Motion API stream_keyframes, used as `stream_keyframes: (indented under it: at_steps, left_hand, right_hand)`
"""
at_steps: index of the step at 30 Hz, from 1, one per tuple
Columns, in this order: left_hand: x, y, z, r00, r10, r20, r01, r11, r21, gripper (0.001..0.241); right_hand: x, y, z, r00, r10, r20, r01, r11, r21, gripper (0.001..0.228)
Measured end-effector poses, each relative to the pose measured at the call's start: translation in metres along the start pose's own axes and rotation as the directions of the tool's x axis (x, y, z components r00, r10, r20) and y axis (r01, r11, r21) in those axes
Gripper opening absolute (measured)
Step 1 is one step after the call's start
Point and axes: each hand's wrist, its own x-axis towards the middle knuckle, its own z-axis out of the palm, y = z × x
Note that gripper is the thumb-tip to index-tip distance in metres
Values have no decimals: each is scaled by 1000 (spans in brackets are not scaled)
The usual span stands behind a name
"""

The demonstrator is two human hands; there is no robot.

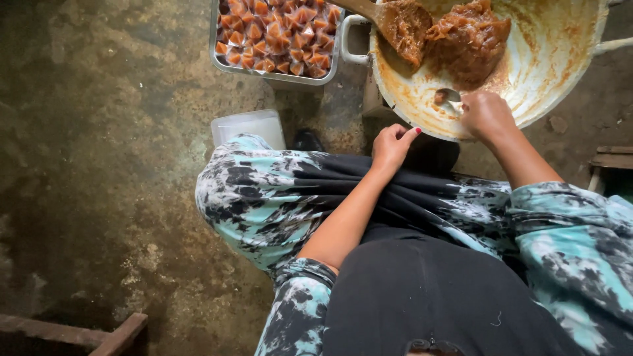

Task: Scooping brown paste from a large bowl and wrapping it into individual portions

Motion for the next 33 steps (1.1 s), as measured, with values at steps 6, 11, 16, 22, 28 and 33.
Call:
stream_keyframes:
  at_steps: [6,11,16,22,28,33]
  left_hand:
    - [-9,13,-10,1000,11,2,-11,1000,15,40]
    - [4,1,-1,1000,13,-5,-13,999,49,36]
    - [-34,40,-26,995,100,7,-99,971,216,26]
    - [-171,68,-102,917,232,325,-392,678,622,19]
    - [-194,-27,-95,929,306,207,-316,368,875,43]
    - [-210,-14,-107,690,634,349,-596,224,771,11]
  right_hand:
    - [-13,-15,0,998,-55,-15,55,998,-14,21]
    - [3,10,14,996,-60,-60,70,983,167,24]
    - [-17,24,-9,983,-85,-165,138,931,337,21]
    - [-86,7,-69,993,69,-101,33,642,766,21]
    - [-101,22,-50,988,115,-106,42,456,889,26]
    - [-121,19,-46,987,63,-150,114,387,915,24]
